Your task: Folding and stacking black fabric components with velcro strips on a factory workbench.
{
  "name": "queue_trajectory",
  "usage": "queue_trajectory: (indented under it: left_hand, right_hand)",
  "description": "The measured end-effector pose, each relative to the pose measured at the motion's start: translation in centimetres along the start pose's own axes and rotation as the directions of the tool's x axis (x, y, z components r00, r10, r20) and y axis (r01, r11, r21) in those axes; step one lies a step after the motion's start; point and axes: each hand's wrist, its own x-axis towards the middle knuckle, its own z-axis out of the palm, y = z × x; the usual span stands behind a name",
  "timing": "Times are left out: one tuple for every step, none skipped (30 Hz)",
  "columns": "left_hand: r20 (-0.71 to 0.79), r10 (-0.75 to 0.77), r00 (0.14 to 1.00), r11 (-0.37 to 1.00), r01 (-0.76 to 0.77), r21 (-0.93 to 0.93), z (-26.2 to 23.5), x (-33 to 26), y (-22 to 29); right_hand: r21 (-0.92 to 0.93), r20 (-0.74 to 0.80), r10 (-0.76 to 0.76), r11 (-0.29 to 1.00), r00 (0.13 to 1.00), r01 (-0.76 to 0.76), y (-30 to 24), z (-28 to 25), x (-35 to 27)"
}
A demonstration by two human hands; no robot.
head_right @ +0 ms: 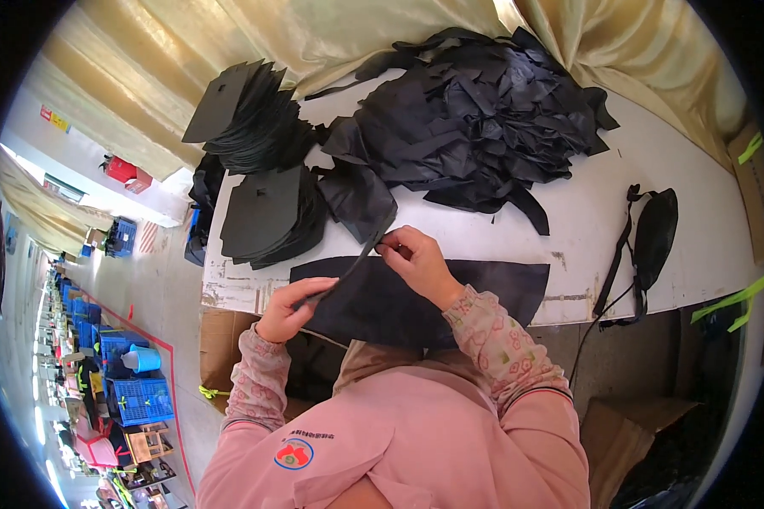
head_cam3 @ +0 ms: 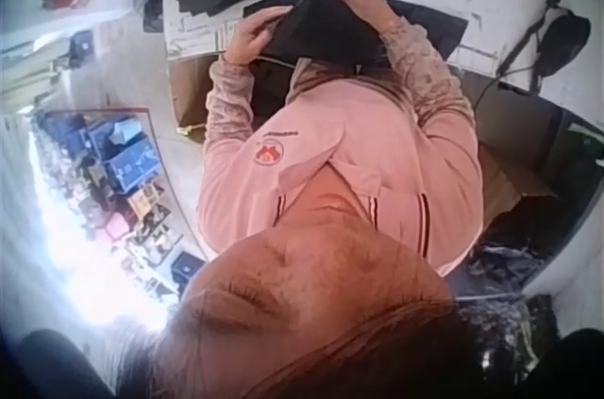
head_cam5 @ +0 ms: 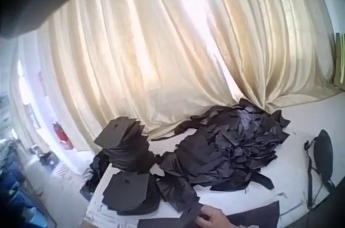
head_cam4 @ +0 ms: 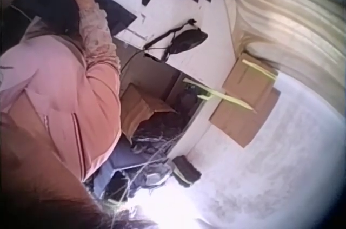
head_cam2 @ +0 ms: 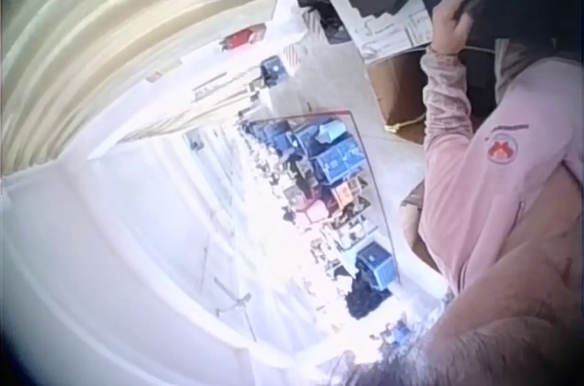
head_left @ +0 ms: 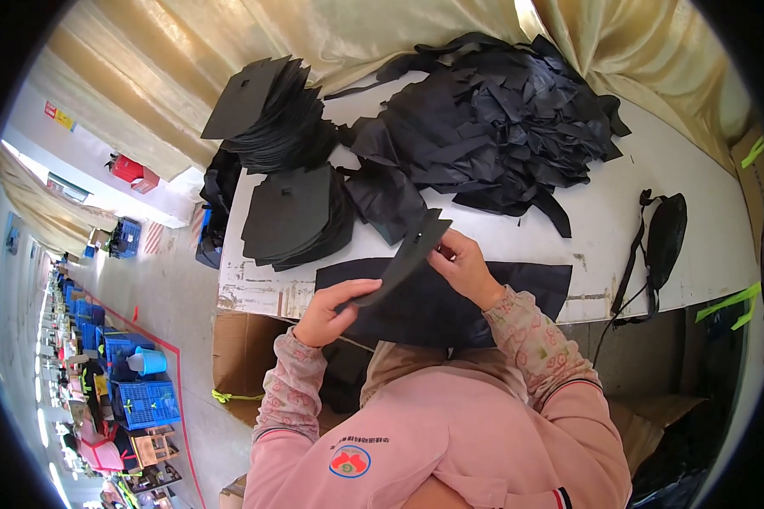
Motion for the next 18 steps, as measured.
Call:
queue_trajectory:
  left_hand:
    - [-0.012,-0.025,1.0,0.999,0.024,-0.038,0.1,0.0,0.0]
    - [-0.024,-0.049,0.998,0.996,0.048,-0.076,0.2,-0.1,-0.1]
    - [-0.021,-0.047,0.999,0.996,0.046,-0.077,0.5,-0.1,-0.2]
    - [0.015,-0.059,0.998,0.993,0.06,-0.099,0.9,-0.1,-0.3]
    - [0.051,-0.069,0.996,0.99,0.075,-0.12,1.1,-0.1,-0.3]
    - [0.051,-0.07,0.996,0.99,0.076,-0.121,1.2,-0.1,-0.1]
    - [0.151,-0.045,0.987,0.997,0.053,-0.049,1.1,0.1,0.4]
    - [0.251,-0.027,0.968,1.0,0.023,0.02,1.0,0.2,0.6]
    - [0.27,0.054,0.961,0.999,-0.052,-0.014,0.9,0.4,0.2]
    - [0.267,0.052,0.962,0.999,-0.05,-0.011,1.1,0.5,-0.1]
    - [0.056,-0.064,0.996,0.988,0.071,-0.135,1.8,0.8,-0.3]
    - [-0.131,-0.201,0.971,0.946,0.158,-0.282,2.6,1.6,-0.3]
    - [-0.266,-0.144,0.953,0.952,0.06,-0.3,3.7,3.0,-1.3]
    - [-0.265,-0.143,0.954,0.952,0.059,-0.301,4.6,3.7,-2.2]
    - [-0.323,-0.096,0.941,0.978,0.029,-0.204,5.4,4.3,-3.1]
    - [-0.375,-0.041,0.926,0.994,0.001,-0.107,6.0,4.9,-3.4]
    - [-0.419,-0.013,0.908,0.997,-0.021,-0.076,6.6,5.2,-3.5]
    - [-0.409,-0.012,0.912,0.996,-0.025,-0.085,6.7,5.6,-3.2]
  right_hand:
    - [-0.001,-0.001,0.001,1.0,1.0,-0.001,0.1,-0.1,0.0]
    - [-0.041,-0.012,-0.028,0.999,1.0,0.027,0.4,-0.3,-0.1]
    - [-0.081,-0.025,-0.057,0.995,0.998,0.055,0.7,-0.5,-0.2]
    - [-0.082,-0.028,-0.057,0.995,0.998,0.054,1.5,-0.6,-0.3]
    - [-0.07,-0.026,-0.076,0.995,0.997,0.074,2.4,-0.7,-0.4]
    - [-0.055,-0.021,-0.095,0.994,0.995,0.093,2.2,-0.6,-0.4]
    - [-0.055,-0.021,-0.093,0.994,0.995,0.092,1.9,-0.6,-0.5]
    - [0.177,0.0,0.108,0.978,0.994,-0.106,1.4,-0.6,-0.7]
    - [0.391,0.07,0.292,0.872,0.954,-0.295,0.8,-0.5,-0.6]
    - [0.392,0.074,0.291,0.871,0.954,-0.296,1.0,-0.5,-0.7]
    - [0.332,0.15,0.143,0.925,0.978,-0.186,1.4,-0.7,-0.7]
    - [0.278,0.224,0.002,0.958,0.974,-0.066,1.9,-0.8,-0.9]
    - [0.277,0.224,0.003,0.959,0.974,-0.067,2.6,-0.6,-0.7]
    - [0.144,0.302,0.001,0.988,0.953,-0.046,3.5,-0.5,-0.5]
    - [0.015,0.379,0.008,1.0,0.925,-0.015,3.9,-0.4,-0.2]
    - [0.013,0.378,0.011,1.0,0.926,-0.017,3.2,-0.4,0.0]
    - [0.205,0.461,0.155,0.939,0.874,-0.275,2.3,-0.8,-0.1]
    - [0.358,0.557,0.266,0.778,0.787,-0.517,0.9,-1.4,-0.2]
